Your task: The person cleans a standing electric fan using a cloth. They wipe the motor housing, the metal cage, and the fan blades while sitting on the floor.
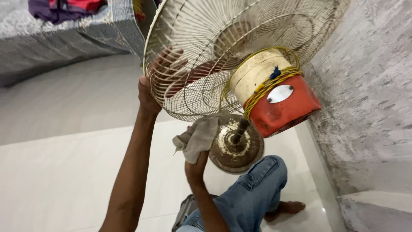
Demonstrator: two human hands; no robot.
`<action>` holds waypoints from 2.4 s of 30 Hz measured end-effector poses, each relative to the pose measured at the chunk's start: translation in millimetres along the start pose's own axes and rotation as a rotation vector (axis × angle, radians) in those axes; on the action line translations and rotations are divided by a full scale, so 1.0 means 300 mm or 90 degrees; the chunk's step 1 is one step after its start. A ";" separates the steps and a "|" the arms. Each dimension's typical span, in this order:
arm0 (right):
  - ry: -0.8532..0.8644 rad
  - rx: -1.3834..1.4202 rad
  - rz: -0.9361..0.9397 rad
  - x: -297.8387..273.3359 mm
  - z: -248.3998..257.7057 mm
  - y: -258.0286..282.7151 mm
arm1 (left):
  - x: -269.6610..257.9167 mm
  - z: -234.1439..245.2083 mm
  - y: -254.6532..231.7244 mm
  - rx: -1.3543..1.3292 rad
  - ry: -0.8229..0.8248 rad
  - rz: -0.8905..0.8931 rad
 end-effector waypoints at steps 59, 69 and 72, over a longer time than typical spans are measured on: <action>-0.004 -0.560 0.448 0.368 -0.096 0.093 | -0.051 -0.158 -0.169 0.129 -0.065 -0.023; -0.060 -0.587 0.113 0.145 0.083 -0.193 | -0.013 -0.161 -0.163 0.068 -0.029 -0.025; -0.067 -0.427 -0.026 0.133 0.131 -0.216 | -0.023 -0.145 -0.140 0.042 -0.022 -0.029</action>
Point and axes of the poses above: each hand's wrist, its own x-axis towards the middle knuckle, its own z-axis out of the back of the hand, y = z × x, the point moved 4 cm from there along x, towards the middle knuckle, and after that the axes turned 3 degrees about -z, right-handed, at the moved point
